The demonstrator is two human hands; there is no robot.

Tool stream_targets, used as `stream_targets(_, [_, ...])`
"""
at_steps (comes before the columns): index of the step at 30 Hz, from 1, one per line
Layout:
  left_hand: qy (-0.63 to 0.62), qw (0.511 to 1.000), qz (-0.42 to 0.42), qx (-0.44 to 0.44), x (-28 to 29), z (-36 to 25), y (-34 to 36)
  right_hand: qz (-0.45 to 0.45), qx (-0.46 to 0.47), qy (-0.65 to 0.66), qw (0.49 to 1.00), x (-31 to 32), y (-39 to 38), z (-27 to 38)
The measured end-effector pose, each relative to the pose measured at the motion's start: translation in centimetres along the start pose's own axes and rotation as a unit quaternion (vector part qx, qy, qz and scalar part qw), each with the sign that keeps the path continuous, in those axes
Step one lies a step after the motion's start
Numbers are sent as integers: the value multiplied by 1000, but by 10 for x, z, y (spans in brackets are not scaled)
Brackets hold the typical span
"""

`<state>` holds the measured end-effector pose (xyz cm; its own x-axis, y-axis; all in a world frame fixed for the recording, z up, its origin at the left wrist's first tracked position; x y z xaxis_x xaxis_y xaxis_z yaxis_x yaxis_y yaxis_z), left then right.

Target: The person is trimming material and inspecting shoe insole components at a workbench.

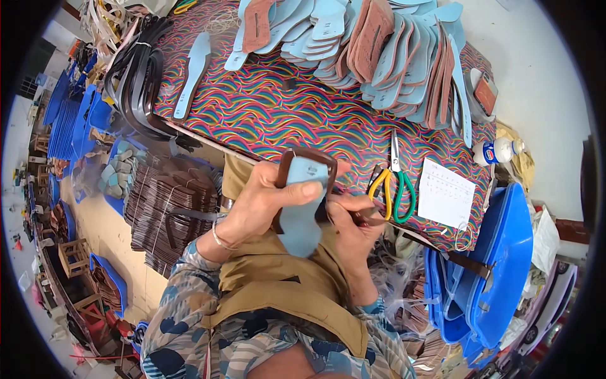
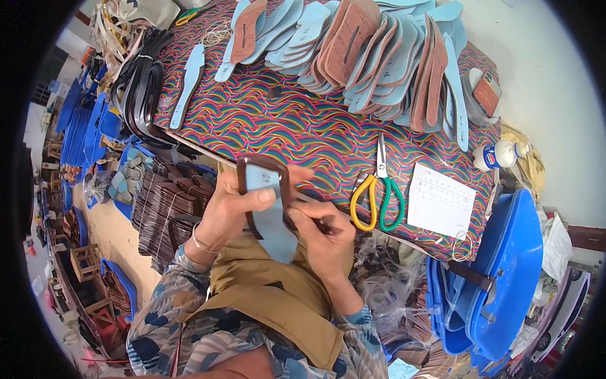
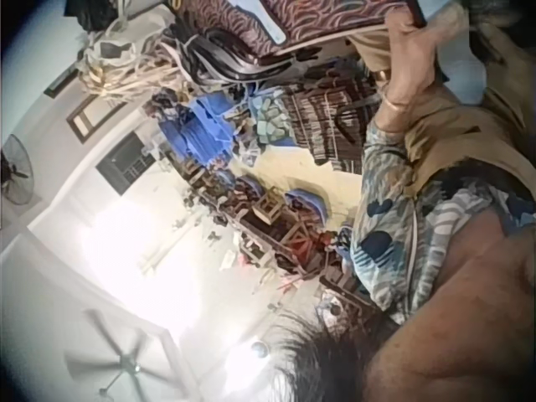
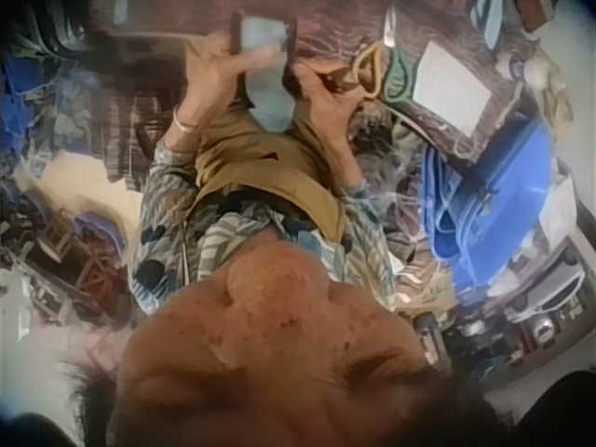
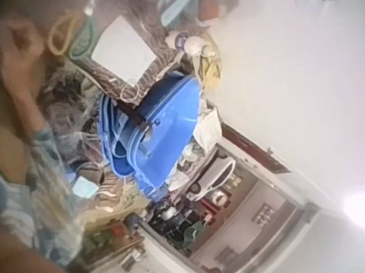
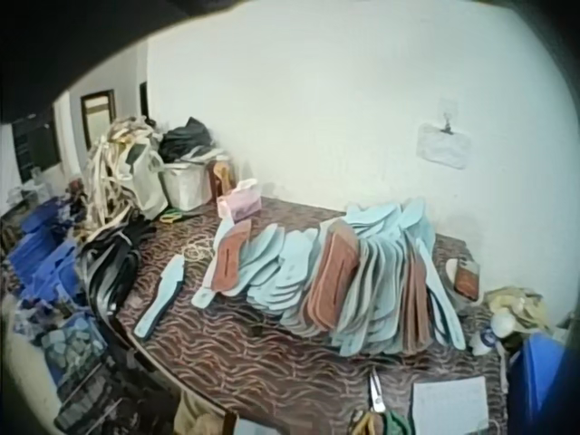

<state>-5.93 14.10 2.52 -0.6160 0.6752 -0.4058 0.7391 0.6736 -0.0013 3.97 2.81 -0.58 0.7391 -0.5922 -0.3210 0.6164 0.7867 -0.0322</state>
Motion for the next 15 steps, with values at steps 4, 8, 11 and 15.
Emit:
stream_targets(4, [-80, 996, -6, 27, 1, 2, 7, 16, -37, -5, 999, -9, 6, -14])
stream_targets(8, [-76, 997, -17, 17, 9, -5, 13, 57, -44, -101, 992, -14, 6, -2])
stream_targets(11, [-92, 996, 0, -1, 14, -2, 17, 82, -37, -139, 986, -18, 7, 2])
stream_targets(15, [-198, 980, 38, -2, 11, 7, 20, 124, 36, -242, 962, -23, 14, 8])
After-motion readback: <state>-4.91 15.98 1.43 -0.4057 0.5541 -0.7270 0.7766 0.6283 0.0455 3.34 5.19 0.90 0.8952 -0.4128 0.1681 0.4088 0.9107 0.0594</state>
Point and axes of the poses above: each hand's wrist, its own y-axis towards the middle knuckle, its own x-axis out of the back of the hand, z = x × y, the point moved 8 cm from there along y, towards the middle knuckle, and after that the axes turned 9 degrees about -x, right-handed, at the moved point
